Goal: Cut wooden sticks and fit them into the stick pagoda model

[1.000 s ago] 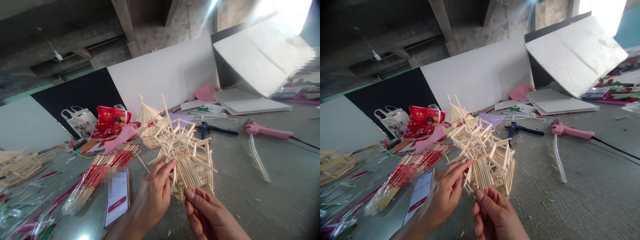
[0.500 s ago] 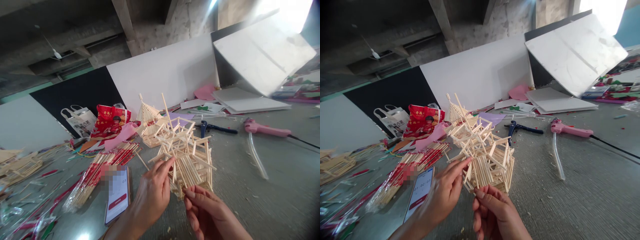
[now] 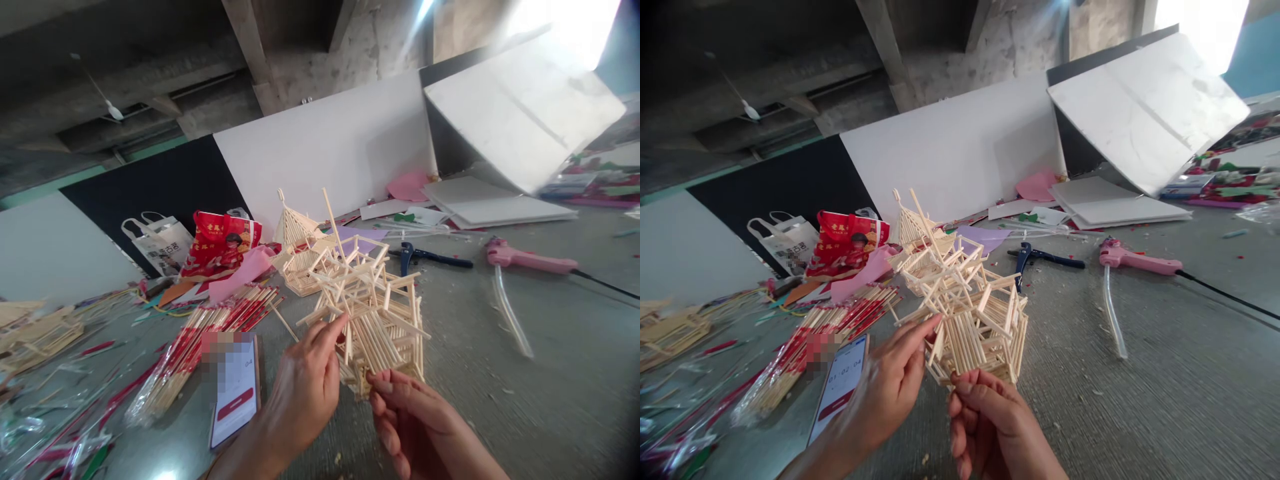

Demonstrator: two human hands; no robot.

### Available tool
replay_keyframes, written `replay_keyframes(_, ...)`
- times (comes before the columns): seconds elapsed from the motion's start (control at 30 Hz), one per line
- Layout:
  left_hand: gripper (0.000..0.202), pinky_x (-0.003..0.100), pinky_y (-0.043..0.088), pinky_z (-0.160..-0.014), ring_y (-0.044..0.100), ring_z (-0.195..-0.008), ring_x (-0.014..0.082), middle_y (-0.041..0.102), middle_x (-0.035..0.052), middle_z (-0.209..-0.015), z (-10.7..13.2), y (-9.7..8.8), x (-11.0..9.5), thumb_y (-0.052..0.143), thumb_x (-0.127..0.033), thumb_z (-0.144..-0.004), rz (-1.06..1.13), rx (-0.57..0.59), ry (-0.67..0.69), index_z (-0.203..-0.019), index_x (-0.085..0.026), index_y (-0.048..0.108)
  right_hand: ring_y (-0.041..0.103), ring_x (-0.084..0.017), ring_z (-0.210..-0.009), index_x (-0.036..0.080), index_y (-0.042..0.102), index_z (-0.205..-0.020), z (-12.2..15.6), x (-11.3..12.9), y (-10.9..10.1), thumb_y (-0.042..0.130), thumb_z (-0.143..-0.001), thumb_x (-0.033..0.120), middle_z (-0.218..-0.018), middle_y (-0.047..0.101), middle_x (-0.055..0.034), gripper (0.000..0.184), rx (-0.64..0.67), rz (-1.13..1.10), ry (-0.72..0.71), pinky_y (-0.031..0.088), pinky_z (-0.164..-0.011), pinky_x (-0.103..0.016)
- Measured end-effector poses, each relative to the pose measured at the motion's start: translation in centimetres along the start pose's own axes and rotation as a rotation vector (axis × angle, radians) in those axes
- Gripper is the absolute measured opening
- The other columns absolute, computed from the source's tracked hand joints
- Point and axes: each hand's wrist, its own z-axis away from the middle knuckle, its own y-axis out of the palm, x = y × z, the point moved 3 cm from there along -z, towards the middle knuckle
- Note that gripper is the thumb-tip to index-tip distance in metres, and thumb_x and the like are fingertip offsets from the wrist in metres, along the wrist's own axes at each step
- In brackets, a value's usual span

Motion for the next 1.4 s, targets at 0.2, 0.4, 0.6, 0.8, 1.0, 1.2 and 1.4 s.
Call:
replay_keyframes(0.2, 0.046, 0.031, 0.051, -0.084, 0.060, -0.098, 0.0162, 0.062, 0.0100, -0.110, -0.13, -0.10, -0.03, 0.034, -0.004, -0.085, -0.011, -0.010, 0.015, -0.128, -0.015, 0.045, 0.051, -0.005, -0.043, 0.009, 0.052, -0.076, -0.03, -0.15, -0.24, 0.048, -0.090, 0.015, -0.065, 0.057, 0.0001, 0.016, 0.025, 0.007, -0.015, 0.046, -0.036, -0.014)
replay_keyframes(0.4, 0.047, 0.031, 0.052, -0.083, 0.061, -0.096, 0.0165, 0.063, 0.0096, -0.105, -0.11, -0.24, -0.13, 0.034, -0.004, -0.084, -0.019, -0.013, 0.016, -0.128, -0.015, 0.045, 0.051, -0.005, -0.045, 0.009, 0.053, -0.079, -0.15, -0.29, -0.45, 0.051, -0.088, 0.016, -0.068, 0.057, -0.0004, 0.012, 0.038, 0.005, -0.029, 0.045, -0.036, -0.014)
replay_keyframes(0.6, 0.047, 0.029, 0.052, -0.083, 0.061, -0.095, 0.0161, 0.063, 0.0089, -0.102, -0.02, -0.34, -0.16, 0.035, -0.004, -0.084, -0.016, -0.006, 0.014, -0.128, -0.015, 0.046, 0.052, -0.006, -0.044, 0.009, 0.054, -0.079, 0.01, -0.20, -0.12, 0.050, -0.088, 0.015, -0.068, 0.057, -0.0004, 0.012, 0.046, 0.003, -0.024, 0.046, -0.036, -0.014)
replay_keyframes(0.8, 0.048, 0.030, 0.051, -0.084, 0.060, -0.096, 0.0156, 0.063, 0.0077, -0.103, -0.02, -0.32, 0.02, 0.035, -0.004, -0.084, -0.010, 0.002, 0.010, -0.129, -0.017, 0.044, 0.055, -0.007, -0.046, 0.009, 0.058, -0.089, -0.16, -0.49, -0.43, 0.053, -0.086, 0.016, -0.070, 0.058, -0.0012, 0.009, 0.074, -0.007, -0.005, 0.047, -0.036, -0.014)
replay_keyframes(1.0, 0.048, 0.029, 0.051, -0.084, 0.060, -0.096, 0.0157, 0.062, 0.0082, -0.105, 0.14, -0.31, 0.01, 0.036, -0.005, -0.084, -0.014, 0.006, 0.004, -0.130, -0.018, 0.044, 0.055, -0.007, -0.046, 0.008, 0.058, -0.089, -0.06, -0.29, -0.38, 0.051, -0.088, 0.016, -0.069, 0.058, -0.0014, 0.011, 0.084, -0.018, -0.005, 0.047, -0.036, -0.014)
replay_keyframes(1.2, 0.050, 0.030, 0.051, -0.084, 0.060, -0.096, 0.0159, 0.062, 0.0079, -0.104, 0.15, -0.15, -0.02, 0.035, -0.004, -0.084, -0.006, 0.018, 0.002, -0.131, -0.018, 0.043, 0.053, -0.007, -0.046, 0.008, 0.057, -0.089, 0.12, -0.03, -0.13, 0.049, -0.089, 0.016, -0.069, 0.057, -0.0011, 0.011, 0.068, -0.017, -0.020, 0.047, -0.036, -0.014)
replay_keyframes(1.4, 0.049, 0.029, 0.051, -0.080, 0.060, -0.092, 0.0158, 0.063, 0.0075, -0.100, 0.28, -0.45, -0.23, 0.036, -0.003, -0.083, 0.010, -0.022, 0.027, -0.128, -0.018, 0.045, 0.052, -0.006, -0.045, 0.009, 0.055, -0.089, 0.22, -0.02, -0.20, 0.048, -0.089, 0.016, -0.069, 0.056, -0.0004, 0.010, 0.033, -0.016, -0.023, 0.046, -0.035, -0.014)
